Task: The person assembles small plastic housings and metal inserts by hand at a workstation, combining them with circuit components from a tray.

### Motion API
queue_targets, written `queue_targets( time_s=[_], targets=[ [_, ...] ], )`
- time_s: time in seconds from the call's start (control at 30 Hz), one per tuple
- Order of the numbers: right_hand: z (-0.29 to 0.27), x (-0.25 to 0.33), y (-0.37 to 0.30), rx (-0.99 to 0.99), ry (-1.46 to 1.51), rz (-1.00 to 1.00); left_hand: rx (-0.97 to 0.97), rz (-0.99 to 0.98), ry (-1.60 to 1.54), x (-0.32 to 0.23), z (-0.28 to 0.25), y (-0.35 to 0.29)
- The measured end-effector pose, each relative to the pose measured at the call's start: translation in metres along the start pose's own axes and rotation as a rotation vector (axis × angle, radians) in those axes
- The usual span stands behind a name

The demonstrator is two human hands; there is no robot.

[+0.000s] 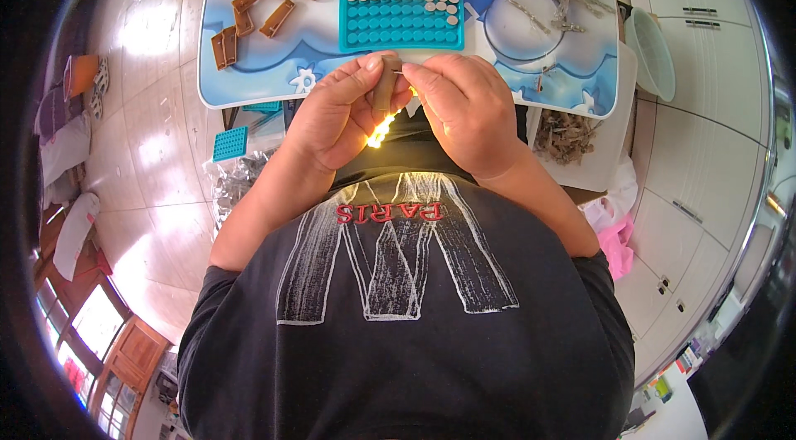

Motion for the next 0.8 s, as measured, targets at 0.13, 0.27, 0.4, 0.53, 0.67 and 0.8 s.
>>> queue_targets(
  time_s=[0.13,0.27,0.4,0.53,0.67,0.8],
  targets=[
    [-0.001,0.001,-0.001,-0.011,-0.002,-0.007,-0.013,0.000,0.003,0.001,0.001,-0.001],
    [0.002,-0.001,-0.002,0.004,-0.015,-0.004,-0.063,-0.014,-0.006,0.001,0.003,-0.002],
    [0.003,0.004,0.001,0.058,-0.080,-0.026,0.093,0.043,0.059,0.001,0.004,0.003],
    [0.004,0.007,0.005,0.066,-0.112,-0.051,0.074,0.061,0.112,0.000,0.005,0.002],
    [0.004,-0.002,0.001,0.065,-0.067,0.019,0.090,0.043,0.116,0.007,0.003,0.009],
    [0.000,-0.005,0.003,0.034,0.035,0.094,0.074,0.044,0.118,0.003,0.009,0.003]
  ],
)
Point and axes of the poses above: each hand's wrist, its own y-axis towards the middle knuckle, its own z-axis out of the palm, x = y × z, the point moved 9 cm from there along y, towards the middle knuckle, and after that the axes turned 2 degrees about -x, right-handed, at the moved point
